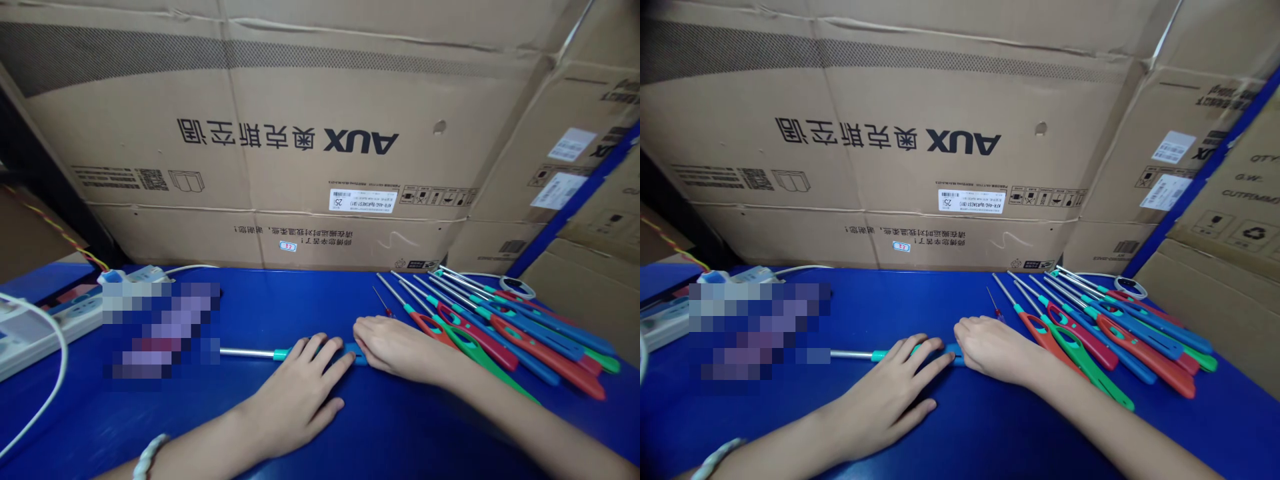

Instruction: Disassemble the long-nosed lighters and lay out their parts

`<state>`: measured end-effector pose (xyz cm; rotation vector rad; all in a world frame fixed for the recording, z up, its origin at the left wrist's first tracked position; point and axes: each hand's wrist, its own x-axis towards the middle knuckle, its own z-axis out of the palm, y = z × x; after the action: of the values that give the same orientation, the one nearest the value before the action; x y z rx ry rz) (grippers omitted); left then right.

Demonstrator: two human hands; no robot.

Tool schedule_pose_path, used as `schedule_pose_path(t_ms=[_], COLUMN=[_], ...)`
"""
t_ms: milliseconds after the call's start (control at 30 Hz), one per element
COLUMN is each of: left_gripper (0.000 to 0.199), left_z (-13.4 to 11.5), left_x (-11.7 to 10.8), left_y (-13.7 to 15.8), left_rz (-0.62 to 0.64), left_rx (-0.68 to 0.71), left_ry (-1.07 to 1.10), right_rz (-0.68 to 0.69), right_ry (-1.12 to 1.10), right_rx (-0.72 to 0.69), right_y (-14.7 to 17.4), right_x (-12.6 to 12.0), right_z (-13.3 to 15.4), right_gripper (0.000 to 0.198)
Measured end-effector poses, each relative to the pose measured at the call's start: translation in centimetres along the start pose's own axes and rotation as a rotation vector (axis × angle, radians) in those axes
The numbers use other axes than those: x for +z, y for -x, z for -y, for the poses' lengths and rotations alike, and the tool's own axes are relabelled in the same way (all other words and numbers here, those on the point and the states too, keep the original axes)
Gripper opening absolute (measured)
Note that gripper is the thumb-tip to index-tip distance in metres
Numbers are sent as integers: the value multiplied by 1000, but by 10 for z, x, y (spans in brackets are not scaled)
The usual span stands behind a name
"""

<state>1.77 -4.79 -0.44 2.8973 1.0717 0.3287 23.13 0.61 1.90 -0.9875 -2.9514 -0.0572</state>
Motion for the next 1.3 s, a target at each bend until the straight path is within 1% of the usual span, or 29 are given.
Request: schedule_pose_path(t_ms=[167,300,367,433,500,567,667,800,900,967,1033,1100,1167,1200,1233,1300], left_gripper=[54,54,55,56,58,59,59,61,59,52,41,29,23,23,23,25], left_z=[-1,-2,-2,-2,-1,-1,1,2,5,10,20,35,52,61,68,80], left_x=[-1,-2,-2,-3,-3,-3,-2,-3,-6,-10,-16,-21,-25,-27,-29,-33], left_y=[0,0,-1,-1,0,1,1,1,0,-2,-4,-6,-8,-9,-9,-9], left_rz=[15,14,23,31,37,41,43,36,-5,-79,-159,-179,-117,-53,11,90], left_rx=[-1,-1,-2,-6,-9,-11,-15,-17,-16,-36,-91,-177,-261,-270,-253,-213], left_ry=[4,1,-3,-7,-5,7,35,83,136,166,179,188,241,310,388,462], right_rz=[0,-68,-97,-106,-106,-102,-89,-72,-92,-121,-123,-96,-62,-50,-40,-24], right_ry=[13,38,115,197,228,235,224,178,126,11,-136,-222,-231,-222,-210,-191], right_rx=[18,74,118,156,169,171,160,131,134,142,123,82,51,46,47,66], right_y=[-1,-1,-2,-3,-5,-7,-7,-4,-2,-1,-2,-3,-4,-5,-5,-6], right_x=[-9,-17,-13,-4,7,14,17,9,1,-4,-5,-4,-2,-2,-1,-2], right_z=[4,-7,-18,-28,-35,-37,-37,-38,-35,-29,-19,-9,0,2,4,7], right_gripper=[17,16,16,17,16,16,15,12,16,18,17,21,28,28,26,22])
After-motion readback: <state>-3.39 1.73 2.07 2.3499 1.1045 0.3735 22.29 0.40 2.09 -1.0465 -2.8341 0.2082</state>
